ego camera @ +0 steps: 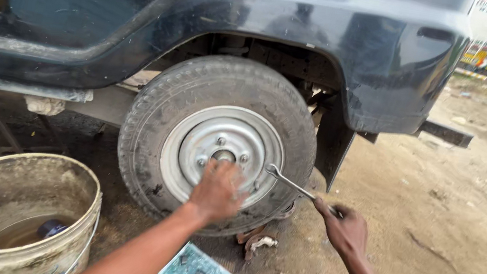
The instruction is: The person tightens the lug nuts on a vehicle tire using a lug wrench. They rotate the wrench across multiple nuts to secure the wheel to the hub.
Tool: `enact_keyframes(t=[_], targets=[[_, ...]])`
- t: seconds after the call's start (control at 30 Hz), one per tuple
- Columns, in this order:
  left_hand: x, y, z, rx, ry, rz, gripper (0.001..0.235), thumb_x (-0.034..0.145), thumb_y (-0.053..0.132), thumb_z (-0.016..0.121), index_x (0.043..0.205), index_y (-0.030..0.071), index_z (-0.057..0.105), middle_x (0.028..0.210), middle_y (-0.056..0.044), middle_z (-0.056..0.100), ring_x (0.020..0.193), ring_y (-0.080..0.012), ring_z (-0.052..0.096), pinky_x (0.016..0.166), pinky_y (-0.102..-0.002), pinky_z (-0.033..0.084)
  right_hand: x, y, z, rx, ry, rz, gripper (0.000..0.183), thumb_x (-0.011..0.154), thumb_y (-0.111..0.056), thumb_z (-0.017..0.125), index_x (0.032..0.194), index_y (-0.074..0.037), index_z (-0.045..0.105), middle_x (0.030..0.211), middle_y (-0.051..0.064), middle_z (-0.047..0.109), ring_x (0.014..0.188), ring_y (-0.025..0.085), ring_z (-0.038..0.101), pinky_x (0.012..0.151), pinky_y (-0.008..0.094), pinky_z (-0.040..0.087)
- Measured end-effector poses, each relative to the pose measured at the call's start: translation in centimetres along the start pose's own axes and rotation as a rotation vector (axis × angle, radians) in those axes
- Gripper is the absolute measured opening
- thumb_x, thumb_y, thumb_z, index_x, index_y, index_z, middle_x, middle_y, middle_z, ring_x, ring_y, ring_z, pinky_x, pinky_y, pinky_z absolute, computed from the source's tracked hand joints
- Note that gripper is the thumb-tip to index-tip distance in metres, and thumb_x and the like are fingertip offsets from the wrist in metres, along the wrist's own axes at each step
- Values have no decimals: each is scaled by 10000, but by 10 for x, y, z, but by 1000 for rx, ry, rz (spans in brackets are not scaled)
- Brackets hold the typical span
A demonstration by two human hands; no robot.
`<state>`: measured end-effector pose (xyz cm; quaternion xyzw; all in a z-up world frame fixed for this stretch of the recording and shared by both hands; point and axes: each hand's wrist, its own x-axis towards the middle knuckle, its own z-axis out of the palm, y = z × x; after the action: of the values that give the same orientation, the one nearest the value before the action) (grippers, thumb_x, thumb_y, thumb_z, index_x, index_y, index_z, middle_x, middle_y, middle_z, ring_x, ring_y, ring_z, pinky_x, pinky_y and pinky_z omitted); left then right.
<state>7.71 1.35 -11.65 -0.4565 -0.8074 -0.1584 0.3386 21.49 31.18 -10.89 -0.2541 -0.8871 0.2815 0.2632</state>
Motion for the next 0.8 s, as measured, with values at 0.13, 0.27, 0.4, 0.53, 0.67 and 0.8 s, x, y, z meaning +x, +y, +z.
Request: enact_keyframes(t=[0.13, 0.27, 0.4, 0.53, 0.67, 0.8], targets=[[9, -30, -21, 81, -131, -286, 546, 963, 496, 601, 1340, 102, 575, 1423, -178, 470, 1356, -338, 416, 1132, -613, 246, 8, -36, 13, -106, -101, -1, 712, 798, -773, 630, 861, -87, 811, 519, -2, 483, 435, 113, 338, 482, 365, 328], [24, -33, -34, 111, -118, -381, 735, 895, 555, 631, 1449, 96, 481, 1480, -167, 399, 1425, -373, 336, 1138, -629, 223, 21, -62, 12, -250, -83, -85, 704, 801, -785, 612, 929, -117, 793, 512, 18, 495, 478, 132, 368, 541, 355, 360], [32, -29, -27, 93, -39, -423, 775, 913, 579, 618, 1493, 109, 413, 1531, -226, 315, 1422, -431, 277, 1126, -657, 187, 37, -86, -2, -396, 109, -356, 758, 729, -796, 656, 950, -85, 798, 579, -35, 580, 713, 188, 450, 609, 327, 393], [36, -39, -15, 80, -68, -471, 901, 872, 599, 635, 1523, 55, 332, 1559, -193, 287, 1449, -413, 254, 1135, -650, 168, 51, -117, -18, -511, 84, -313, 741, 699, -806, 665, 870, -105, 834, 763, 2, 613, 882, 203, 469, 732, 311, 421], [33, -51, -9, 34, -9, -416, 948, 851, 592, 682, 1519, 24, 319, 1508, -213, 299, 1422, -439, 236, 1121, -660, 132, 59, -140, -26, -586, 118, -375, 793, 621, -813, 734, 980, -110, 815, 800, 32, 652, 880, 201, 509, 732, 333, 455], [32, -54, -4, -21, 98, -398, 940, 815, 577, 730, 1486, 44, 344, 1453, -212, 324, 1407, -419, 235, 1119, -656, 141, 74, -147, -29, -583, 9, -300, 783, 598, -794, 740, 983, -118, 825, 903, 17, 703, 944, 185, 559, 702, 313, 502]])
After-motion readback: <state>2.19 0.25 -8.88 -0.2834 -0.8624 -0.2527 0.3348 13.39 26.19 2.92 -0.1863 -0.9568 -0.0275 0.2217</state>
